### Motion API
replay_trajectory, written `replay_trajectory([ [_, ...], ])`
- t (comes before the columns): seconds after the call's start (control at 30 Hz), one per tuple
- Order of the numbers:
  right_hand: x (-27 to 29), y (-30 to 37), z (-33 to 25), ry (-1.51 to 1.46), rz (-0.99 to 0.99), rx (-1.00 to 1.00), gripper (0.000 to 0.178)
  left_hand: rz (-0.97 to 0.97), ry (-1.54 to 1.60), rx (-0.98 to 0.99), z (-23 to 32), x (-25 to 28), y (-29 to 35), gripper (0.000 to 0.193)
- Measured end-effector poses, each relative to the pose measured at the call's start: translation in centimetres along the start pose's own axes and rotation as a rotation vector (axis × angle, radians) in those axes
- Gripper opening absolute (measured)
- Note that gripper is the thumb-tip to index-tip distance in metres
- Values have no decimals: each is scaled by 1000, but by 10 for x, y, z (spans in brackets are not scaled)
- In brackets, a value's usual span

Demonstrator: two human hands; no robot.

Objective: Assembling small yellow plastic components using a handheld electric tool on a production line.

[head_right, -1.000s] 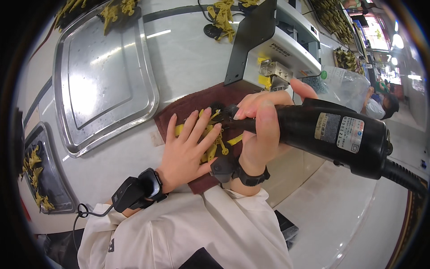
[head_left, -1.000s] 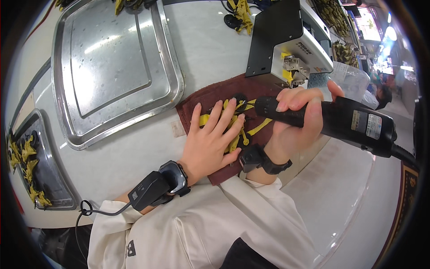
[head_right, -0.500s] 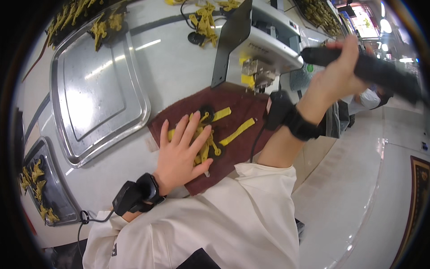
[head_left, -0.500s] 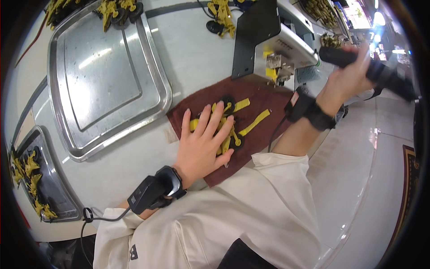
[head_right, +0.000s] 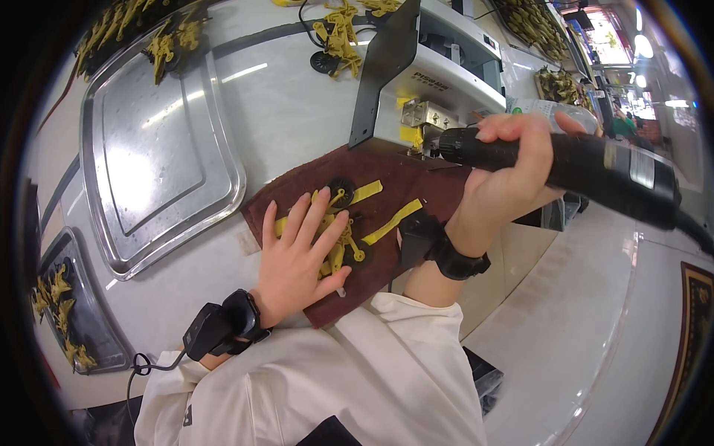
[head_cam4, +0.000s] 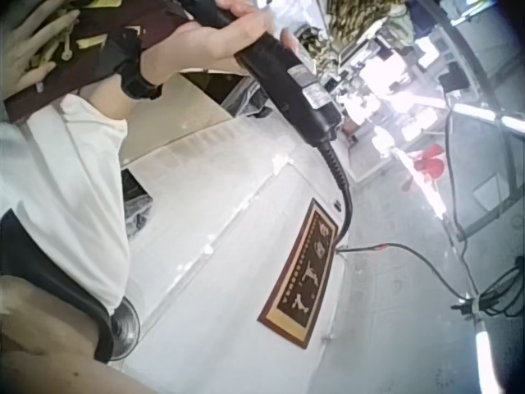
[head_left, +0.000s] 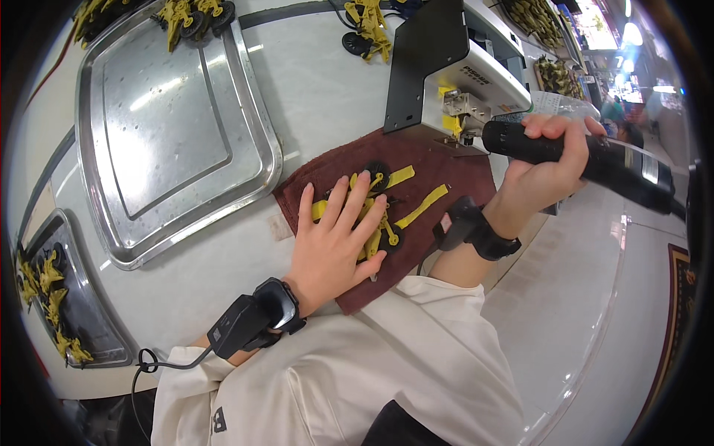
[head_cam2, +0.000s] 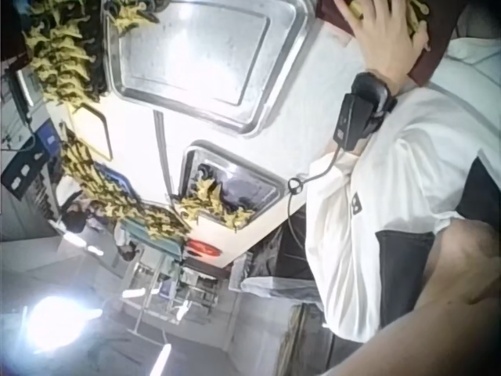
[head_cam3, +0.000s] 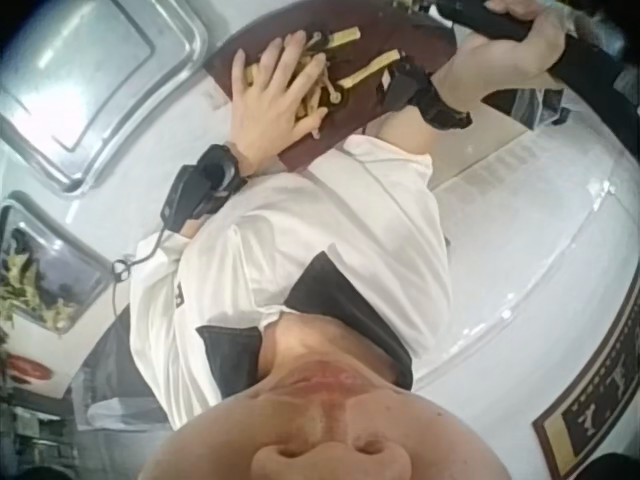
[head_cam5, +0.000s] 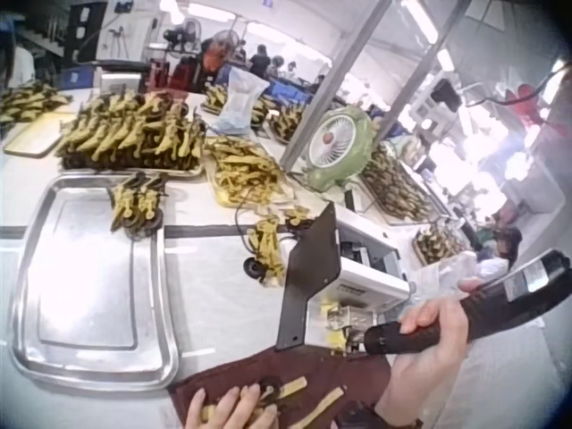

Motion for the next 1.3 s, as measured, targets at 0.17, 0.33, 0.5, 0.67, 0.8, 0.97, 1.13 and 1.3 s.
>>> replay_trajectory([
  [0.17, -7, 43, -14, -250, -362, -176, 48, 17, 7, 17, -2, 0, 2, 68],
  [0.33, -19, 90, -20, -232, -435, -31, 56, 19, 15, 1, 0, 3, 0, 70],
  [0.5, -30, 90, -4, -168, -340, -117, 54, 16, 17, 9, -2, 0, 3, 71],
  [0.67, -32, 86, 12, -187, -289, -219, 47, 4, 18, 8, -3, -1, 2, 71],
  [0.8, -29, 82, 24, 48, -295, -211, 38, 26, 50, 11, -2, 3, 0, 67],
  [0.97, -40, 86, 22, -7, -414, -326, 39, 35, 32, 9, 0, 3, -1, 66],
  [1.13, -14, 61, -12, -109, -294, -30, 46, 12, -1, 41, -2, -5, 2, 66],
  [1.3, -13, 10, -35, 48, 54, 120, 51, 39, -33, 7, 1, 3, 0, 66],
])
Point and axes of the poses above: each hand's wrist, its own y-axis away from the middle knuckle, its own x-axis out of the back of the hand, z = x × y, the point moved 4 cm from there along -y, towards the middle knuckle, and after that the axes turned 8 degrees about -x, right-handed, at the moved point
